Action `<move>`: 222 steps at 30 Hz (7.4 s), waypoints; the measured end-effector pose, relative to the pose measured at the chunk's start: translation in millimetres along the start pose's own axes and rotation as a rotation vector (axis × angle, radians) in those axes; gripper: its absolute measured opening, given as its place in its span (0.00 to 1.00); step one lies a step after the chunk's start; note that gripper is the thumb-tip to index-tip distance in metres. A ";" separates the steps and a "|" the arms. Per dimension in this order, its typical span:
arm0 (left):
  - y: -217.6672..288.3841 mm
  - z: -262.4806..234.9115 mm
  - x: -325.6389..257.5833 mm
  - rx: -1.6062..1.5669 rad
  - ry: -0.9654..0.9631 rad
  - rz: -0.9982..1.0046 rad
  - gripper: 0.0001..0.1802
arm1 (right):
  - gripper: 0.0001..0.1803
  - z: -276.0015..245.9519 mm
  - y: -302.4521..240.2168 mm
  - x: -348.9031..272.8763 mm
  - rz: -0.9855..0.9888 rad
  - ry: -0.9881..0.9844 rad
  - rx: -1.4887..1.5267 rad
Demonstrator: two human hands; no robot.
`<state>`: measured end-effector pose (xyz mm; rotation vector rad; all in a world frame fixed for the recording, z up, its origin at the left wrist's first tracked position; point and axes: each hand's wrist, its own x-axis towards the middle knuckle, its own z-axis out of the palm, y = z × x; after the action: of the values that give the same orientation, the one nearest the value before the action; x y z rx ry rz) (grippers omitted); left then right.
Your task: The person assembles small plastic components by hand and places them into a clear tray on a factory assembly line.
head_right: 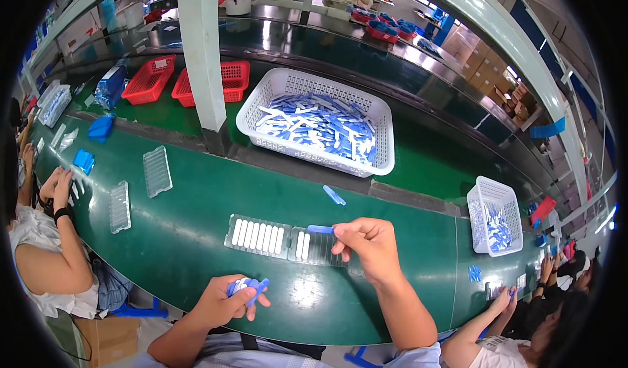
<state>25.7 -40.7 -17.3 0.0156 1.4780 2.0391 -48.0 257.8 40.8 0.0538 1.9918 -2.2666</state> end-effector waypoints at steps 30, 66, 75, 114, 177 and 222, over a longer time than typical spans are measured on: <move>7.2 21.2 -2.1 0.086 -0.097 -0.015 0.13 | 0.09 46.3 51.7 -54.6 -0.053 -0.291 -0.245; -2.2 14.3 2.5 0.103 0.027 0.026 0.13 | 0.19 20.2 17.1 -1.5 -0.156 -0.260 -0.631; 10.0 18.5 -1.3 0.066 -0.036 -0.016 0.14 | 0.06 37.1 27.8 -36.3 -0.006 -0.047 -0.094; -5.0 14.1 10.8 0.005 0.077 0.075 0.11 | 0.19 -19.5 28.0 19.9 -0.228 -0.180 -0.807; -1.5 37.2 18.5 -0.159 -0.281 -0.186 0.20 | 0.04 9.1 29.1 -53.5 0.005 -0.302 -0.363; 3.5 40.2 13.3 -0.205 -0.399 -0.360 0.12 | 0.08 48.8 4.7 -26.9 -0.208 -0.476 -0.623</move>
<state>27.4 -0.5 -3.6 0.0641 0.9471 1.7580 -18.1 210.8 45.5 -0.7012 2.3708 -1.4439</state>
